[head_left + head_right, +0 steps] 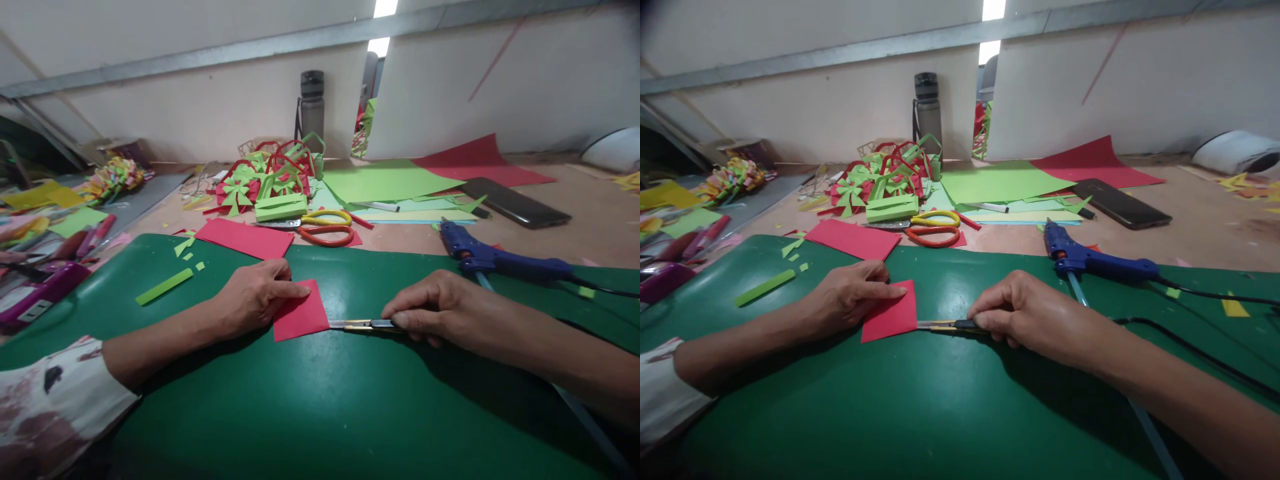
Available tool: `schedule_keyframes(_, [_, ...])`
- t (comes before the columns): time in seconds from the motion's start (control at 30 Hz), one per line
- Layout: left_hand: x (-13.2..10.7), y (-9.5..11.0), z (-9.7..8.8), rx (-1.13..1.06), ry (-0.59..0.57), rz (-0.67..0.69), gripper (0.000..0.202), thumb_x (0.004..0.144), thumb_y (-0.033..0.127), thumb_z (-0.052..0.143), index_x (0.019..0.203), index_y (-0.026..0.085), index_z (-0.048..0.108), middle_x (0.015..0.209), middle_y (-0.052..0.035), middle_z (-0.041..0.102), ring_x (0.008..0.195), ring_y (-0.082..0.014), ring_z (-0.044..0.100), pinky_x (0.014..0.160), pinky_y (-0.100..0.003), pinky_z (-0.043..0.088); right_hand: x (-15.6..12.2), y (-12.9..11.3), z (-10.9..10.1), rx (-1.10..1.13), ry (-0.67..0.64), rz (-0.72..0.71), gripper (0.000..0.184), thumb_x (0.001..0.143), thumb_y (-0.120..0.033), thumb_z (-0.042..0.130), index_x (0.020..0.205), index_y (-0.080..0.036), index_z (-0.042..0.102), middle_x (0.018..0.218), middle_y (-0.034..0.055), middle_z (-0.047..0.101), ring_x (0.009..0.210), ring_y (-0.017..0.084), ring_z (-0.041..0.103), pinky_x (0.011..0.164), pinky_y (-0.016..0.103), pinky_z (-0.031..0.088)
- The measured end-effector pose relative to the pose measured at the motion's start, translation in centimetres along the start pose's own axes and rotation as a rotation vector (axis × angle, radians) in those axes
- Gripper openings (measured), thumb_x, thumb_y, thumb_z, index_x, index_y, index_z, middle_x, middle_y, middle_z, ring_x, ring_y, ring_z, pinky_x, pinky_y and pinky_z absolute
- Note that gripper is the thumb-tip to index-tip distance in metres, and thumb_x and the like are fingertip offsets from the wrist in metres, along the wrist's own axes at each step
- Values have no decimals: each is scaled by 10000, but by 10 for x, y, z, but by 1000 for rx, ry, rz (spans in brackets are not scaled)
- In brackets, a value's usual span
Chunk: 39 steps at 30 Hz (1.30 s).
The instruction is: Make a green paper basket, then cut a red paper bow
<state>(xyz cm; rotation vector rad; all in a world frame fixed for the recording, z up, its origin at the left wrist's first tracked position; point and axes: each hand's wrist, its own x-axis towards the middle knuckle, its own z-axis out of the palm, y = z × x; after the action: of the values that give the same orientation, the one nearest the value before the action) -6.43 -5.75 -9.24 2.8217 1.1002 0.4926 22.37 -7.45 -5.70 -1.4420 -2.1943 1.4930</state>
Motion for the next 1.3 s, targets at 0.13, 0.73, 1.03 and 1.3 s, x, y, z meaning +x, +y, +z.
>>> schedule_keyframes(0.13, [-1, 0, 2, 19, 3, -7, 265, 906, 280, 442, 1002, 283, 689, 661, 22, 447, 549, -90, 370, 508, -206, 264, -1, -1, 0, -24, 7, 15, 267, 809, -339, 544, 677, -157, 689, 505, -23, 489, 454, 79, 370, 420, 194, 269])
schedule_keyframes(0.73, [-2, 0, 3, 37, 10, -12, 251, 902, 288, 450, 980, 287, 690, 663, 18, 445, 562, -100, 372, 513, -215, 251, 7, -12, 10, -43, 6, 15, 241, 802, -298, 534, 666, -158, 676, 504, -19, 489, 457, 87, 372, 431, 201, 272])
schedule_keyframes(1.03, [0, 0, 2, 52, 21, 8, 267, 913, 305, 432, 970, 284, 692, 674, 13, 446, 580, -106, 383, 506, -224, 237, 9, -15, 16, -63, -24, -26, 281, 837, -286, 491, 663, -146, 661, 527, -23, 459, 471, 80, 345, 433, 202, 252])
schedule_keyframes(1.3, [0, 1, 1, 39, 14, 9, 313, 920, 280, 384, 931, 272, 697, 669, 6, 455, 583, -111, 397, 514, -223, 248, 13, -17, 26, -58, -37, -52, 246, 819, -194, 465, 680, -150, 663, 506, -44, 425, 456, 72, 310, 419, 203, 226])
